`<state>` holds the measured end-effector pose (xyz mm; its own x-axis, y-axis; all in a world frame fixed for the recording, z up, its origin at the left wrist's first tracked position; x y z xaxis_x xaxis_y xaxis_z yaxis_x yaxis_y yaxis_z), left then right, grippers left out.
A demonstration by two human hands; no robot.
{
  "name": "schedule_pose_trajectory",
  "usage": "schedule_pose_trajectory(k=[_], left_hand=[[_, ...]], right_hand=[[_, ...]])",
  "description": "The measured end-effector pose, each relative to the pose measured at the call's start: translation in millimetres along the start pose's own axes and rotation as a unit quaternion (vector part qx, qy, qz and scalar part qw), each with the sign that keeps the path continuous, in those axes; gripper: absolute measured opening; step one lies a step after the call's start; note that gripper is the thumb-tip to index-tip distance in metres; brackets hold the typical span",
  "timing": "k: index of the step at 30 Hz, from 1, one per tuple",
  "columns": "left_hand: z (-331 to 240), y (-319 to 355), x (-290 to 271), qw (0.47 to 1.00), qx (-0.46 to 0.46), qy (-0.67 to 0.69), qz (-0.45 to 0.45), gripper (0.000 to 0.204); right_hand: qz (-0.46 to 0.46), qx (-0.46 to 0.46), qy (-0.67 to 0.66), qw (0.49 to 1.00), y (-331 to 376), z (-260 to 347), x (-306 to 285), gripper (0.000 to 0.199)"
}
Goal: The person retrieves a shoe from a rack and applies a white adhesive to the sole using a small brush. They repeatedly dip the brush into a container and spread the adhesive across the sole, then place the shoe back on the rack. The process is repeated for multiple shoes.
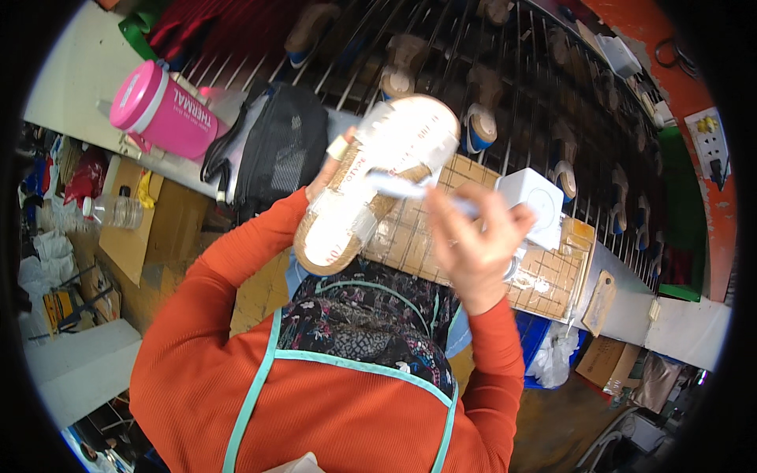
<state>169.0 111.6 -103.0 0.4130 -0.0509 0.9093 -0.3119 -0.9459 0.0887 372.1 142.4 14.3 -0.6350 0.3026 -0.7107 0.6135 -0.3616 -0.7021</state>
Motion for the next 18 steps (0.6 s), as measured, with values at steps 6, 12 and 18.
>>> schedule_pose_trajectory(k=[6,12,18], left_hand=[[-42.0,10.2,48.5,0.961,0.151,-0.225,-0.054,0.081],[-71.9,21.4,53.3,0.96,0.172,-0.205,-0.079,0.082],[-161.4,39.0,-1.8,0.967,0.193,0.148,0.079,0.084]], right_hand=[[-0.034,0.067,-0.116,0.99,-18.4,-3.0,13.7,0.023],[-0.142,0.069,0.006,0.987,-81.2,-15.3,46.8,0.023],[-0.09,0.248,-0.366,0.892,-56.4,-10.7,48.4,0.016]])
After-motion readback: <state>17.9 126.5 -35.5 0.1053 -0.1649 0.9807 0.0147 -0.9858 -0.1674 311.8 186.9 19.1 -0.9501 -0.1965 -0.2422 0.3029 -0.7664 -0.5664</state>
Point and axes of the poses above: each hand's wrist, its own y-axis away from the middle knuckle, its own x-axis out of the palm, z = x × y, the point moved 1 cm from there along -y, towards the middle knuckle, and after that the axes turned 1 degree about -x, right-handed, at the moved point
